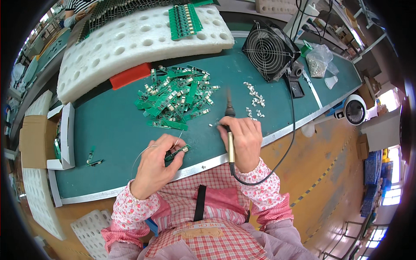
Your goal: The person solders electronic components onto small printed circuit boards using a soldering iron and solder wire, with tweezers to manipulate the components.
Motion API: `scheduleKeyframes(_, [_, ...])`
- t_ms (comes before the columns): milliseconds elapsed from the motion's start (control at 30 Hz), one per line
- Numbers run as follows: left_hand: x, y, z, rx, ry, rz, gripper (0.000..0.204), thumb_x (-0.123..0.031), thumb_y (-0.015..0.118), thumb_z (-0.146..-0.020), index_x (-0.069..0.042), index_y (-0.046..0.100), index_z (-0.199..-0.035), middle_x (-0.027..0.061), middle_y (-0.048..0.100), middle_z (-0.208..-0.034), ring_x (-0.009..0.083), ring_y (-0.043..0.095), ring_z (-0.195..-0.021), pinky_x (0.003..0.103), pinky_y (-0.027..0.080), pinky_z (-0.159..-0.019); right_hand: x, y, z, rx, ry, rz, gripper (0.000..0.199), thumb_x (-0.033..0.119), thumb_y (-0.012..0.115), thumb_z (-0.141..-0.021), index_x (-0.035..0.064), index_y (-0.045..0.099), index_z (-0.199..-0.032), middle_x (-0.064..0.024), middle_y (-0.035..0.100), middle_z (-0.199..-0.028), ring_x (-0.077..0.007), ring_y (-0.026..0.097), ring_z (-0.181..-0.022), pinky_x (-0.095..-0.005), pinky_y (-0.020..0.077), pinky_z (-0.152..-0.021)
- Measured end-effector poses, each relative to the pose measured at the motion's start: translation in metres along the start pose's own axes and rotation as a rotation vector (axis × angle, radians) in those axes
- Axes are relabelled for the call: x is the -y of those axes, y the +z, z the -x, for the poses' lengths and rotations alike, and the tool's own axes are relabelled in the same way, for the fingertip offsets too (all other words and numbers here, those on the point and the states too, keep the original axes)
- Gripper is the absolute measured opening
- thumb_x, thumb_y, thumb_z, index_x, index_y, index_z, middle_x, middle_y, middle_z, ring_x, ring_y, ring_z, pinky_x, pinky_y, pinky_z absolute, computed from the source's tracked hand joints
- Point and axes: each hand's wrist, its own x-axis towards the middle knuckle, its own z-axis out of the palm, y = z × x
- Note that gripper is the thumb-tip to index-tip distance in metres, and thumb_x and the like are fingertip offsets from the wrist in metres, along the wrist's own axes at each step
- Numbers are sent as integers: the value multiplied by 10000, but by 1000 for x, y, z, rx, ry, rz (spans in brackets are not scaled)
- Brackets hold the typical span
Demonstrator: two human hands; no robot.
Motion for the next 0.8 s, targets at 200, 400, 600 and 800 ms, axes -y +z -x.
scheduleKeyframes(200, [-2, 2, -2, 3, -91, 272, 181, -30, 678, -863, -16, 649, -1041, 30, 664, -879, 108, 611, -774, 243, 450, -711, 2, -3, 4, -45, 79, -106, 279, -5, 756, -741, 97, 641, -974, -48, 641, -831, -247, 598, -769, -362, 435, -760])
scheduleKeyframes(400, [-7, 11, -1, 29, -190, 497, 224, -10, 682, -872, 3, 635, -1091, -4, 659, -946, 42, 575, -834, 217, 430, -701, 49, -18, 17, -10, 582, -1027, 293, -30, 752, -844, 45, 558, -1050, -73, 669, -929, -138, 645, -889, -276, 497, -846])
scheduleKeyframes(600, [-19, 19, 1, 70, -198, 639, 236, -4, 690, -863, 11, 636, -1092, 3, 657, -957, 38, 568, -844, 204, 419, -694, 56, -21, 22, 28, 705, -1349, 374, -51, 714, -875, 51, 474, -1143, -82, 653, -966, -136, 644, -896, -289, 519, -831])
scheduleKeyframes(800, [-23, 19, 7, 66, -164, 583, 242, 4, 701, -849, 12, 644, -1084, 4, 656, -951, 31, 553, -811, 201, 418, -676, 58, -31, 22, 38, 746, -1351, 393, -55, 707, -880, 56, 460, -1164, -82, 654, -961, -121, 648, -883, -264, 535, -782])
